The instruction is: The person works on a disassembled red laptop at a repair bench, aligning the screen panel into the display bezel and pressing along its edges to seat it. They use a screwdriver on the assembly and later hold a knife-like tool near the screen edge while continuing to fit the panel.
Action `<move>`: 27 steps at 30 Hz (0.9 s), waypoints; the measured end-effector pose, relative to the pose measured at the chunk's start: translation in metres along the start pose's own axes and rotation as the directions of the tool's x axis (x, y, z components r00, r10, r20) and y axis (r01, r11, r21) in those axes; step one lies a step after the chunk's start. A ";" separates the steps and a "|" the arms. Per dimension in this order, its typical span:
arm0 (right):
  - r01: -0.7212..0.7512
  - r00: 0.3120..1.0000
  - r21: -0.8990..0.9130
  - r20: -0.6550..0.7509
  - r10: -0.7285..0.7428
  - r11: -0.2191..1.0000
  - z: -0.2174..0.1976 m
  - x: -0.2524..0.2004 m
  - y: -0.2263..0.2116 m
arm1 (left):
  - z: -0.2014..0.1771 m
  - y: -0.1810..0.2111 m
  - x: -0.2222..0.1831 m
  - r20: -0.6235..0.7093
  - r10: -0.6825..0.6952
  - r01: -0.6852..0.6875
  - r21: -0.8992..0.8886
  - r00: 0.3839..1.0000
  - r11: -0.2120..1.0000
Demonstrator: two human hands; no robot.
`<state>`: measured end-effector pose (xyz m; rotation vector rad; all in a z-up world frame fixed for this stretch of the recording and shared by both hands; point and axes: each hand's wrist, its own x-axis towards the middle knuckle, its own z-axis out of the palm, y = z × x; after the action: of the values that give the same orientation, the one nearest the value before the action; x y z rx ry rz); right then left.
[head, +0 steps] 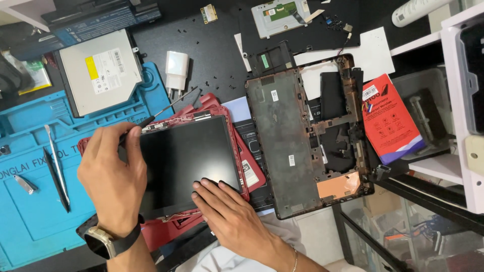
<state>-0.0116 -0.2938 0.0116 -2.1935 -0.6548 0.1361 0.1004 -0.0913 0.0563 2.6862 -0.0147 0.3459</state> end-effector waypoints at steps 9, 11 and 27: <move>0.002 1.000 -0.023 0.006 -0.002 1.000 0.000 0.001 -0.001 | 0.003 -0.001 0.001 -0.003 -0.045 0.044 -0.073 0.999 0.996; -0.002 1.000 -0.024 0.000 0.002 1.000 0.001 0.002 0.000 | 0.005 -0.001 0.002 -0.005 -0.044 0.044 -0.069 0.999 0.997; -0.015 1.000 -0.013 -0.001 0.015 1.000 0.006 -0.001 0.001 | 0.035 -0.003 0.032 -0.065 0.078 -0.088 -0.164 0.995 0.983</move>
<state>-0.0139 -0.2907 0.0072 -2.2112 -0.6404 0.1387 0.1398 -0.1014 0.0323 2.5139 -0.1327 0.4296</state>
